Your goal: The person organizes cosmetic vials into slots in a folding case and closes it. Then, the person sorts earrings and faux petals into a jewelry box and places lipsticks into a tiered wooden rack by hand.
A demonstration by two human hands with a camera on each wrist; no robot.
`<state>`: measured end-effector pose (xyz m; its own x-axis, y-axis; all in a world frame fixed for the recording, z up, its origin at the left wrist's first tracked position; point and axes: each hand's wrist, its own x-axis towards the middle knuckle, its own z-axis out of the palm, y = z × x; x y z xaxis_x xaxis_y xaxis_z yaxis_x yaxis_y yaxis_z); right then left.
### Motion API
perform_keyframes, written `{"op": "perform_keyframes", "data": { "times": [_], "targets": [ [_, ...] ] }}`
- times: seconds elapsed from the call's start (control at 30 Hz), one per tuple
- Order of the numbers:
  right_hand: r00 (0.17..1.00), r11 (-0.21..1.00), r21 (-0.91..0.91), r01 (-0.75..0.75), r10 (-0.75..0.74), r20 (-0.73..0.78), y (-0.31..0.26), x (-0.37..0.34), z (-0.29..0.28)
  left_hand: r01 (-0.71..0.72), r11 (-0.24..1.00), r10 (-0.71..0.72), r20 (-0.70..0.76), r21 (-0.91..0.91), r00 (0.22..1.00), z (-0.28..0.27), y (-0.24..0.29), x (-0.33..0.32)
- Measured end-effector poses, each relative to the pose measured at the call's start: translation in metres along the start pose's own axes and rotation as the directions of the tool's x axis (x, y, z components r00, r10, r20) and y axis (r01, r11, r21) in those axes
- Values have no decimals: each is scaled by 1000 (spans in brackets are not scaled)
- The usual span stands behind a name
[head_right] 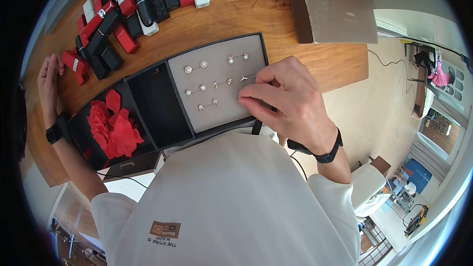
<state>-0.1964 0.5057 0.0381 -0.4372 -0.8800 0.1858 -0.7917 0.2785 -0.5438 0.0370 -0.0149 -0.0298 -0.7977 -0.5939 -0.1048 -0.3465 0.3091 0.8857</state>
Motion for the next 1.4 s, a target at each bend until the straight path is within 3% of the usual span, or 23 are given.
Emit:
{"op": "perform_keyframes", "data": {
  "times": [0.77, 1.4],
  "targets": [
    [1000, 998, 56, -11, 11, 8, 8, -5, 2, 14, 1000, -14, 14, 9, 1000, -3, -1, 0],
    [1000, 1000, 0, 17, -17, 21, 3, -3, -1, 4, 1000, -3, 22, -3, 1000, -7, -8, 2]
  ]
}}
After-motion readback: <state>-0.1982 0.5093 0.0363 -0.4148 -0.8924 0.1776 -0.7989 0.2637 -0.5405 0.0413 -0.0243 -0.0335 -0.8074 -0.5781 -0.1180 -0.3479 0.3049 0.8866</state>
